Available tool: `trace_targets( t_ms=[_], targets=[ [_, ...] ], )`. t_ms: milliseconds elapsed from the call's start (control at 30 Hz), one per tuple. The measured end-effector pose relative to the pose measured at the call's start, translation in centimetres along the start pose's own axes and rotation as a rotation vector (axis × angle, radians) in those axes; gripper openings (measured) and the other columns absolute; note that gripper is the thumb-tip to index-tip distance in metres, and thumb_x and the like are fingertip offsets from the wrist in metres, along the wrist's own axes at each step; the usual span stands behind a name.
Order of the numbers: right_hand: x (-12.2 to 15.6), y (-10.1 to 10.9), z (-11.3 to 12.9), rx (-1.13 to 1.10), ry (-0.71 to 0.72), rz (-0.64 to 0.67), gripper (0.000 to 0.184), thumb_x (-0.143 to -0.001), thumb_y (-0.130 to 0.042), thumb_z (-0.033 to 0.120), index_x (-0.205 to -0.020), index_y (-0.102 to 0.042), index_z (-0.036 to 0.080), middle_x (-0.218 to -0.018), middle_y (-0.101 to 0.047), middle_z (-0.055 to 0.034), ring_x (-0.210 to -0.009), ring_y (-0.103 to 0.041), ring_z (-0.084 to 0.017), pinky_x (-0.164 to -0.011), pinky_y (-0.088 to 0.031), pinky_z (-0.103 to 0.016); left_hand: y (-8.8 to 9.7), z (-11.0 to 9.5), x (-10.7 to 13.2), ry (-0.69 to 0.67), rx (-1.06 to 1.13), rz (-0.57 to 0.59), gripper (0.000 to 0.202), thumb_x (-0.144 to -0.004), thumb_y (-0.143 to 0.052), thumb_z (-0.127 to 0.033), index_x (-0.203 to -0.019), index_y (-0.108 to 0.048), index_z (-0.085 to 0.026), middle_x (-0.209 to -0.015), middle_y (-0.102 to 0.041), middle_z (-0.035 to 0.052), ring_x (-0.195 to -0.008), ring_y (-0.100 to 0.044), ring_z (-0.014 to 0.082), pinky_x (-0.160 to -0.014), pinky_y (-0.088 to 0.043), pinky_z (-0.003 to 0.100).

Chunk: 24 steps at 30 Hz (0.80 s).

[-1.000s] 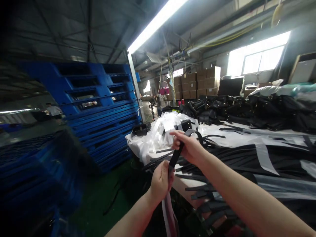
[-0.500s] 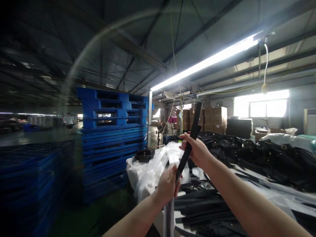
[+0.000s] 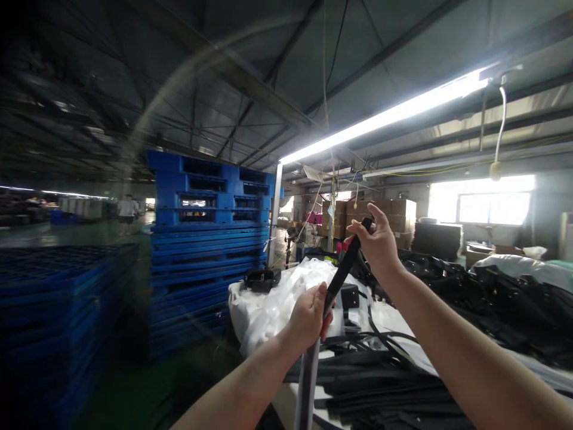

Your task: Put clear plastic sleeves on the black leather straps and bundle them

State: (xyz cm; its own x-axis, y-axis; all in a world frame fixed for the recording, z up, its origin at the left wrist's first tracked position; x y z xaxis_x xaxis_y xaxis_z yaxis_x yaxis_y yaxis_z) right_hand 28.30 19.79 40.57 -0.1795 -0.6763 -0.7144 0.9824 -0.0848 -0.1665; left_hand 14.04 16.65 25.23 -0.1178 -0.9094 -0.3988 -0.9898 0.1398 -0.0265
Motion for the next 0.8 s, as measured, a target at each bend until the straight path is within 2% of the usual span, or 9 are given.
trace_targets(
  t_ms=[133, 267, 333, 400, 467, 600, 700, 767, 800],
  targets=[
    [1.3, -1.7, -0.4, 0.110, 0.027, 0.138, 0.062, -0.074, -0.070, 0.062, -0.115, -0.059, 0.017, -0.069, -0.067, -0.0021, -0.055, -0.064, -0.016, -0.057, -0.054, -0.030, -0.2, -1.2, -0.6, -0.038, 0.024, -0.008, 0.071, -0.078, -0.029, -0.088, -0.078, -0.046, -0.020, -0.042, -0.043, -0.0069, -0.026, -0.034, 0.0075, -0.028, -0.024, 0.020],
    [3.5, -2.7, -0.9, 0.239, 0.084, 0.199, 0.074, -0.077, -0.070, 0.059, -0.135, -0.045, 0.020, -0.081, -0.072, -0.0054, -0.063, -0.067, -0.019, -0.064, -0.056, -0.034, -0.1, -2.7, -1.2, -0.087, 0.010, -0.017, 0.066, -0.083, -0.030, -0.084, -0.078, -0.046, -0.020, -0.043, -0.043, -0.0071, -0.026, -0.035, 0.0071, -0.028, -0.027, 0.019],
    [4.3, -2.7, -0.8, 0.285, 0.133, 0.213, 0.059, -0.084, -0.064, 0.058, -0.128, -0.051, 0.021, -0.082, -0.072, -0.0061, -0.065, -0.067, -0.019, -0.065, -0.055, -0.034, -0.2, -3.0, -1.3, -0.094, 0.001, -0.015, 0.064, -0.085, -0.030, -0.082, -0.078, -0.045, -0.020, -0.044, -0.043, -0.0068, -0.027, -0.035, 0.0072, -0.029, -0.027, 0.019],
    [5.1, -2.9, -1.0, 0.338, 0.171, 0.245, 0.042, -0.091, -0.053, 0.057, -0.110, -0.059, 0.020, -0.083, -0.072, -0.0074, -0.070, -0.068, -0.019, -0.068, -0.055, -0.032, -0.2, -3.3, -1.3, -0.117, -0.011, -0.024, 0.062, -0.087, -0.030, -0.079, -0.077, -0.045, -0.020, -0.045, -0.044, -0.0065, -0.027, -0.036, 0.0075, -0.029, -0.028, 0.019],
    [6.0, -3.5, -1.2, 0.395, 0.188, 0.295, 0.038, -0.095, -0.046, 0.055, -0.101, -0.061, 0.020, -0.088, -0.073, -0.0086, -0.075, -0.068, -0.019, -0.069, -0.053, -0.031, -0.1, -3.6, -1.4, -0.154, -0.047, -0.051, 0.060, -0.090, -0.029, -0.076, -0.077, -0.046, -0.020, -0.044, -0.044, -0.0061, -0.028, -0.038, 0.0076, -0.031, -0.029, 0.019],
    [7.6, -4.2, -1.2, 0.404, 0.185, 0.368, 0.037, -0.097, -0.043, 0.051, -0.103, -0.060, 0.020, -0.100, -0.072, -0.0096, -0.080, -0.068, -0.019, -0.069, -0.053, -0.029, 0.7, -4.1, -1.4, -0.189, -0.173, -0.109, 0.059, -0.095, -0.028, -0.068, -0.068, -0.047, -0.019, -0.043, -0.043, -0.0044, -0.032, -0.040, 0.0069, -0.035, -0.030, 0.017],
    [11.2, -4.6, -2.2, 0.248, 0.051, 0.591, 0.041, -0.097, -0.042, 0.054, -0.110, -0.060, 0.020, -0.106, -0.071, -0.0075, -0.089, -0.068, -0.016, -0.077, -0.053, -0.026, 1.9, -5.3, -0.4, -0.189, -0.162, -0.186, 0.057, -0.091, -0.038, -0.069, -0.068, -0.049, -0.019, -0.043, -0.043, -0.0054, -0.032, -0.038, 0.0063, -0.034, -0.028, 0.017],
    [15.7, -4.9, -3.9, 0.208, -0.079, 0.728, 0.043, -0.088, -0.058, 0.057, -0.108, -0.061, 0.020, -0.100, -0.072, -0.0036, -0.085, -0.069, -0.015, -0.074, -0.054, -0.021, 3.0, -6.6, 0.3, -0.210, -0.074, -0.294, 0.057, -0.086, -0.046, -0.073, -0.069, -0.050, -0.019, -0.043, -0.043, -0.0064, -0.031, -0.036, 0.0064, -0.032, -0.026, 0.017],
    [18.2, -5.1, -5.0, 0.221, -0.137, 0.756, 0.046, -0.077, -0.072, 0.055, -0.105, -0.062, 0.019, -0.093, -0.072, -0.0009, -0.079, -0.069, -0.014, -0.070, -0.054, -0.019, 3.4, -7.3, 0.5, -0.248, 0.001, -0.338, 0.056, -0.083, -0.049, -0.074, -0.070, -0.050, -0.019, -0.041, -0.042, -0.0071, -0.030, -0.033, 0.0066, -0.030, -0.023, 0.018]
  ],
)
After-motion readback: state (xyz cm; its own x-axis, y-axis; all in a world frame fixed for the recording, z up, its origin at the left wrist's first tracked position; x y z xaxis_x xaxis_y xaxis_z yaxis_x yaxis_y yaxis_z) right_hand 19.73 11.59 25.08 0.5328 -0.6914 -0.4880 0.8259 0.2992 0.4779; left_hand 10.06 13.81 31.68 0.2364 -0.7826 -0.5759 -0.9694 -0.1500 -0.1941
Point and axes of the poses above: each hand's wrist, its own x-axis away from the middle knuckle, its own y-axis out of the back of the hand, z = x × y, the point moved 8 cm from there along -x, towards the middle knuckle
